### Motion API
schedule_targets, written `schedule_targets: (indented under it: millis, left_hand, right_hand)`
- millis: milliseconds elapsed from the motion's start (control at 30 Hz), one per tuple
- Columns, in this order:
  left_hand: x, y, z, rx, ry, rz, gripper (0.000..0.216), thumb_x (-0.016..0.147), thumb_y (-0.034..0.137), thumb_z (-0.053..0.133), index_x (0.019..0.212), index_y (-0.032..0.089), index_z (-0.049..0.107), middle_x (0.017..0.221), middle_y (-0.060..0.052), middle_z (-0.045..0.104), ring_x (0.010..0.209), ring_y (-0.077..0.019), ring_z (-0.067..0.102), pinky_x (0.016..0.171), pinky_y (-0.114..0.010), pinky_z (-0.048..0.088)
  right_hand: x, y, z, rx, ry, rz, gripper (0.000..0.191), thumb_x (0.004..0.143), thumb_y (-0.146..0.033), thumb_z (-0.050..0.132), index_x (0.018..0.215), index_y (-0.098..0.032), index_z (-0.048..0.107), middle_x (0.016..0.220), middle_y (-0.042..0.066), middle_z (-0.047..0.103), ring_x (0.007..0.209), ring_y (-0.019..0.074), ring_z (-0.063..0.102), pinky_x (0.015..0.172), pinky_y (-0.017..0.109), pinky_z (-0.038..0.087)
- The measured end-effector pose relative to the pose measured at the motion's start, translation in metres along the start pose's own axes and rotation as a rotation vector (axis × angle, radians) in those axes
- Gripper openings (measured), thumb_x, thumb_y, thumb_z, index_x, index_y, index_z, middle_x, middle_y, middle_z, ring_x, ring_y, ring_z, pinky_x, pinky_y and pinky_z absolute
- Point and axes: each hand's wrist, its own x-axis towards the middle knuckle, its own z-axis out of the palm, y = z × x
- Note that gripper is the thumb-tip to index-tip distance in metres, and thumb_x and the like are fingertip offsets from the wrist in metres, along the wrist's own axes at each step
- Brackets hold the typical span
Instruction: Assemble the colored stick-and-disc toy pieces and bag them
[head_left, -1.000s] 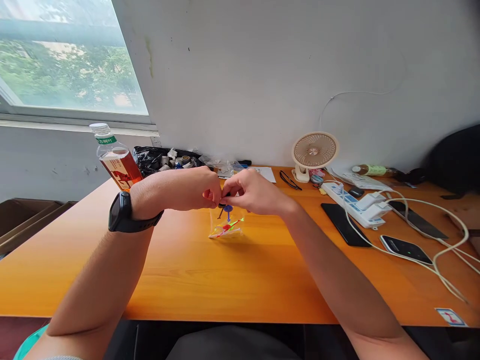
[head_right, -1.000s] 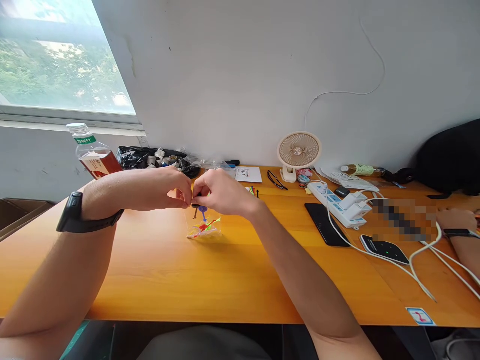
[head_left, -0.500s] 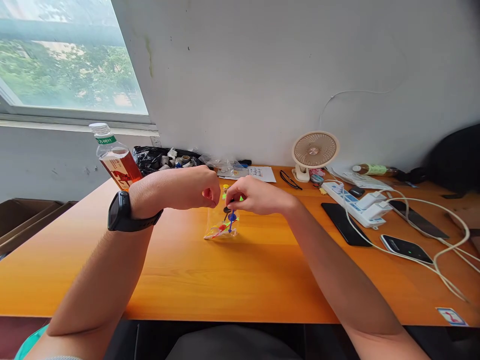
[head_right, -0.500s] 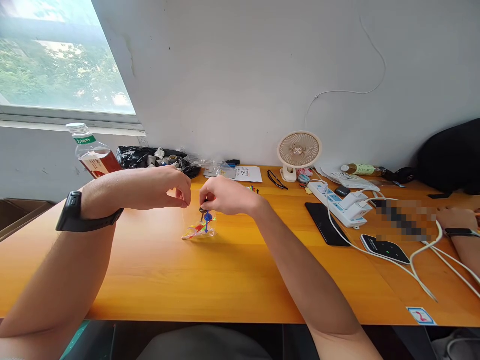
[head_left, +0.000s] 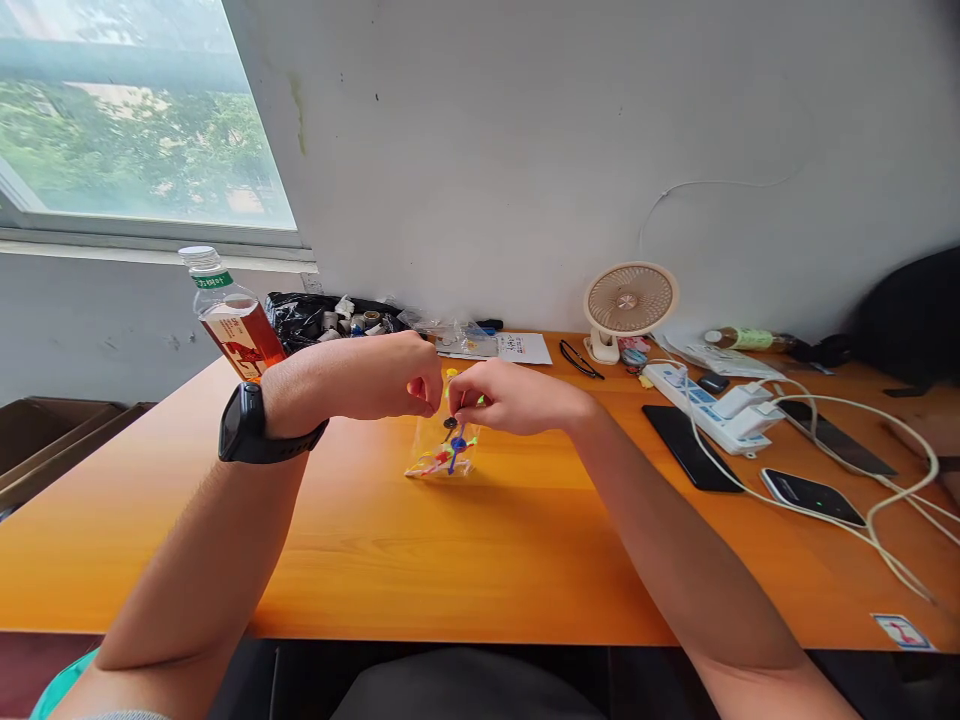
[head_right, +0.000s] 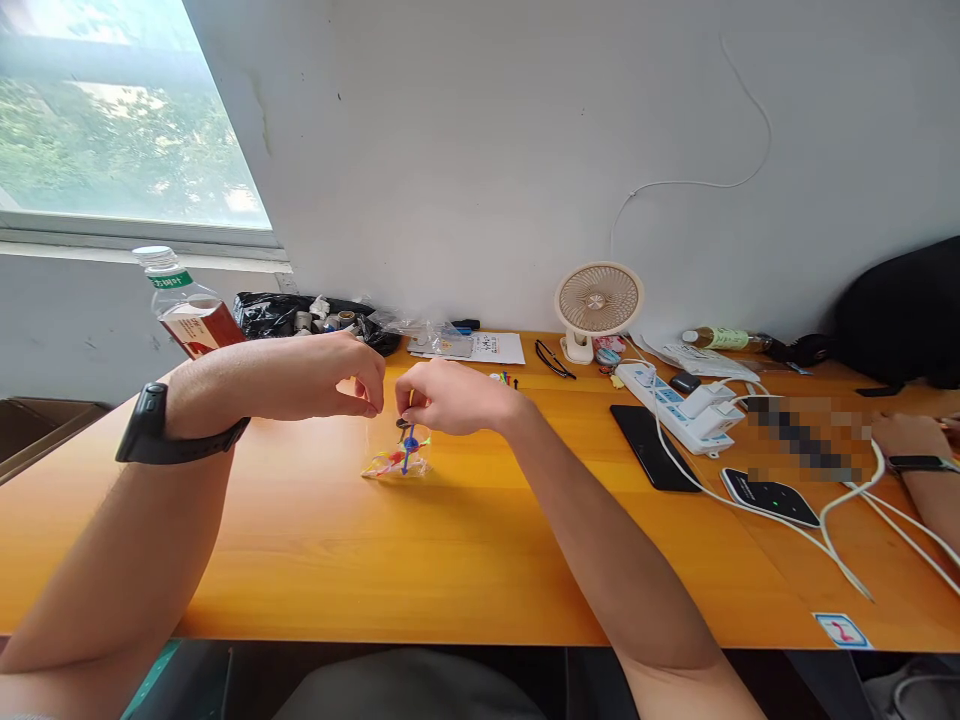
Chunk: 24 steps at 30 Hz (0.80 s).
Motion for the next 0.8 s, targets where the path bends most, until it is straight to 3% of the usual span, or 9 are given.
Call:
schedule_targets:
  millis: [100, 300, 433, 533, 700, 800]
  left_hand:
    - [0.001, 0.002, -0.002, -0.018, -0.084, -0.021, 0.025, 0.09, 0.023, 0.062, 0.097, 0.028, 0.085, 0.103, -0.002, 0.082, 0.082, -0.0156, 0.072, 0.069, -0.022, 0.048]
    - [0.0, 0.001, -0.001, 0.007, -0.023, 0.023, 0.023, 0.091, 0.028, 0.063, 0.094, 0.03, 0.085, 0.095, -0.002, 0.081, 0.076, -0.0149, 0.07, 0.07, -0.023, 0.047]
    - [0.0, -0.001, 0.001, -0.02, 0.017, 0.052, 0.021, 0.089, 0.029, 0.064, 0.09, 0.029, 0.085, 0.092, -0.002, 0.081, 0.076, -0.0161, 0.07, 0.069, -0.024, 0.047]
    - [0.001, -0.002, 0.002, -0.036, 0.031, 0.066, 0.02, 0.088, 0.029, 0.064, 0.088, 0.03, 0.085, 0.091, -0.003, 0.081, 0.076, -0.0168, 0.07, 0.068, -0.025, 0.046]
    - [0.0, 0.001, -0.002, -0.043, -0.021, 0.037, 0.023, 0.088, 0.025, 0.063, 0.093, 0.027, 0.086, 0.094, -0.004, 0.082, 0.076, -0.0158, 0.071, 0.066, -0.023, 0.047]
    - [-0.001, 0.005, -0.004, -0.041, -0.066, 0.001, 0.025, 0.089, 0.022, 0.061, 0.094, 0.026, 0.086, 0.098, -0.003, 0.082, 0.078, -0.0151, 0.071, 0.066, -0.021, 0.047]
  right_hand:
    - [0.0, 0.0, 0.0, 0.002, -0.016, -0.027, 0.015, 0.091, -0.012, 0.065, 0.092, -0.016, 0.079, 0.092, 0.005, 0.079, 0.078, 0.0159, 0.068, 0.067, 0.027, 0.044]
    - [-0.001, -0.005, -0.001, 0.272, 0.039, -0.107, 0.02, 0.092, -0.007, 0.058, 0.099, -0.017, 0.074, 0.1, 0.005, 0.081, 0.091, 0.0176, 0.073, 0.071, 0.025, 0.049]
    - [-0.001, -0.005, 0.001, 0.147, -0.033, -0.02, 0.016, 0.092, -0.01, 0.058, 0.1, -0.018, 0.07, 0.104, 0.006, 0.08, 0.088, 0.018, 0.072, 0.069, 0.026, 0.048]
    - [-0.002, -0.006, 0.0, 0.129, -0.046, -0.037, 0.019, 0.095, -0.012, 0.055, 0.104, -0.018, 0.071, 0.106, 0.006, 0.079, 0.088, 0.0173, 0.071, 0.071, 0.026, 0.048]
    - [-0.008, -0.01, -0.009, 0.122, -0.017, -0.104, 0.015, 0.097, -0.025, 0.063, 0.102, -0.018, 0.076, 0.104, 0.005, 0.078, 0.086, 0.0157, 0.068, 0.07, 0.025, 0.046]
    - [-0.01, -0.009, -0.012, 0.075, -0.095, -0.089, 0.028, 0.099, -0.042, 0.066, 0.098, -0.019, 0.081, 0.092, 0.004, 0.077, 0.072, 0.0139, 0.061, 0.063, 0.027, 0.039]
